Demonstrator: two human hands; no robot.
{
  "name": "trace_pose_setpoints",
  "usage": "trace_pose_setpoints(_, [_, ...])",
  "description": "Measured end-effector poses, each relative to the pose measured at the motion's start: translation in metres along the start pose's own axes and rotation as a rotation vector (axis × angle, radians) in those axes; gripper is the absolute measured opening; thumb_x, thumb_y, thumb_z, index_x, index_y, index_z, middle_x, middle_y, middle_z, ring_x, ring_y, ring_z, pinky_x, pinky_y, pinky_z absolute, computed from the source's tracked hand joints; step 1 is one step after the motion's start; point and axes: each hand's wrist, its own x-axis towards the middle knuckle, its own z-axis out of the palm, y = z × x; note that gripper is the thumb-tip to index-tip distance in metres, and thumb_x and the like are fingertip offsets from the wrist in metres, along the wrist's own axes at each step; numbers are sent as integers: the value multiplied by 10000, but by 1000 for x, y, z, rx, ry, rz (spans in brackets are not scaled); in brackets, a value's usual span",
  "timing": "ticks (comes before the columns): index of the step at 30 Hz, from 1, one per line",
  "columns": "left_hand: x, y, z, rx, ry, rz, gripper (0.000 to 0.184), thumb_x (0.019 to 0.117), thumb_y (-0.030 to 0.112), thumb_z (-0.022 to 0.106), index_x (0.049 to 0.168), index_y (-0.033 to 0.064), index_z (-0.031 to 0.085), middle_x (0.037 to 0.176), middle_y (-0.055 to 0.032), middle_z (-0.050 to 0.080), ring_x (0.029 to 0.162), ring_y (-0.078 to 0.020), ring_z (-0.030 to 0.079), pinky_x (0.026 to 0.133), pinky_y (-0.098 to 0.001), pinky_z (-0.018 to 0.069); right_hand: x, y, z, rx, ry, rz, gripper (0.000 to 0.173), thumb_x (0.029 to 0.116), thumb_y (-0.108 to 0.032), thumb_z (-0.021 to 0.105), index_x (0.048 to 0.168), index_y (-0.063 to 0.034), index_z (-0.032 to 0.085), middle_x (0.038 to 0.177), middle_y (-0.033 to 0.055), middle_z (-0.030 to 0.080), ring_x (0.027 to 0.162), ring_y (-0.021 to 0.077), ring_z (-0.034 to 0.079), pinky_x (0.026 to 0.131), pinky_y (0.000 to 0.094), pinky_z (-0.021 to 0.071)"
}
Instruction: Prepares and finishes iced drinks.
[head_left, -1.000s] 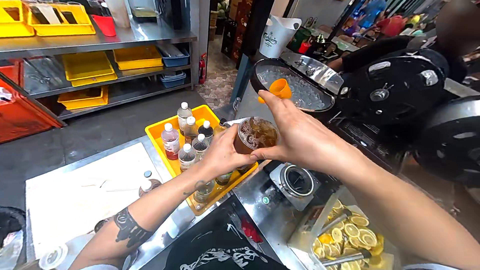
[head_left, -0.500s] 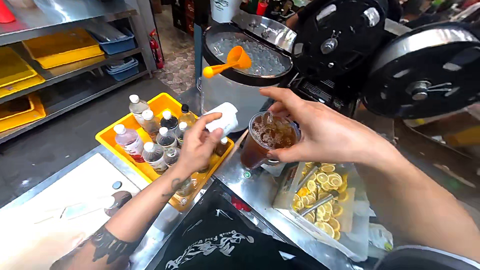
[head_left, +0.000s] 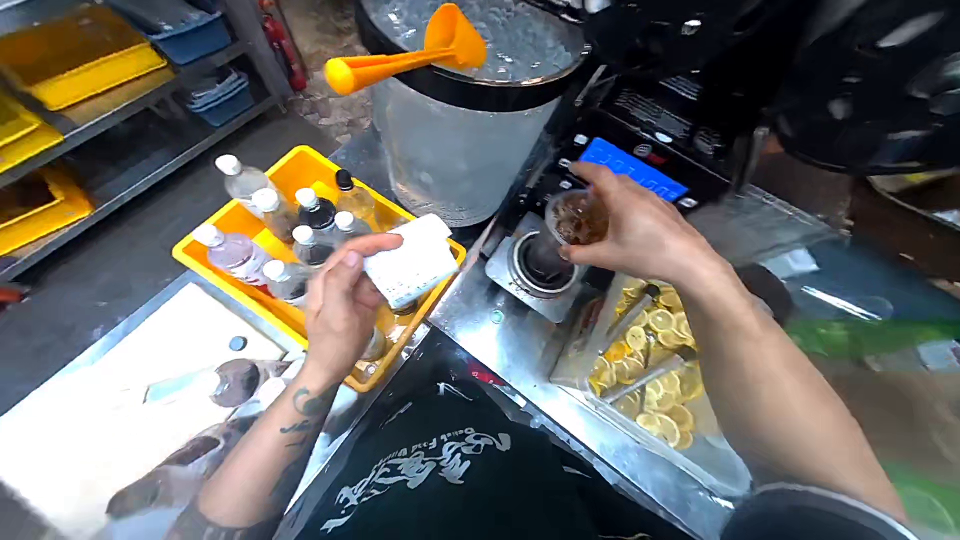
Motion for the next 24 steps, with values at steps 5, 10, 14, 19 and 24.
trace_pose_setpoints(5, [-11,-1,7,14,-29,-53,477,1093,258,260,1294,29,627,1149,-96,709,911,-164,718,782,-360,627,2,35,68,43,-47,33,1064,669,-370,946,1564,-240,386,1295,269,578,1051,505,627,789,741,504])
trace_pose_setpoints(10, [-23,-7,15,188,35,-64,345,1055,82,377,1219,15,673,1118,-78,719,778,-92,663,662,-271,576,-3,59,102,143,-111,37,1034,710,-376,938,1561,-164,389,1421,271,502,1186,518,572,882,762,473])
trace_pose_setpoints(14, [-33,-14,26,242,53,-69,249,1029,23,487,1180,5,685,1002,-64,727,689,-60,631,607,-227,553,-16,39,91,185,-13,-55,1000,802,-470,850,1587,-111,346,1514,273,431,1346,512,469,1021,734,426])
trace_pose_setpoints(19, [-55,-9,37,177,2,-46,411,1002,-45,526,1407,22,544,1158,-109,701,830,-123,705,710,-279,626,-52,-24,75,670,121,-241,601,947,-373,727,1438,-77,545,1327,101,655,1204,203,650,1027,420,560])
trace_pose_setpoints(24, [-88,9,41,181,-68,-43,770,978,-64,561,1637,134,214,1062,-100,731,800,-111,709,738,-258,618,-82,-99,98,1089,74,-323,533,918,-246,763,1388,-74,580,1013,19,717,894,143,706,801,316,621])
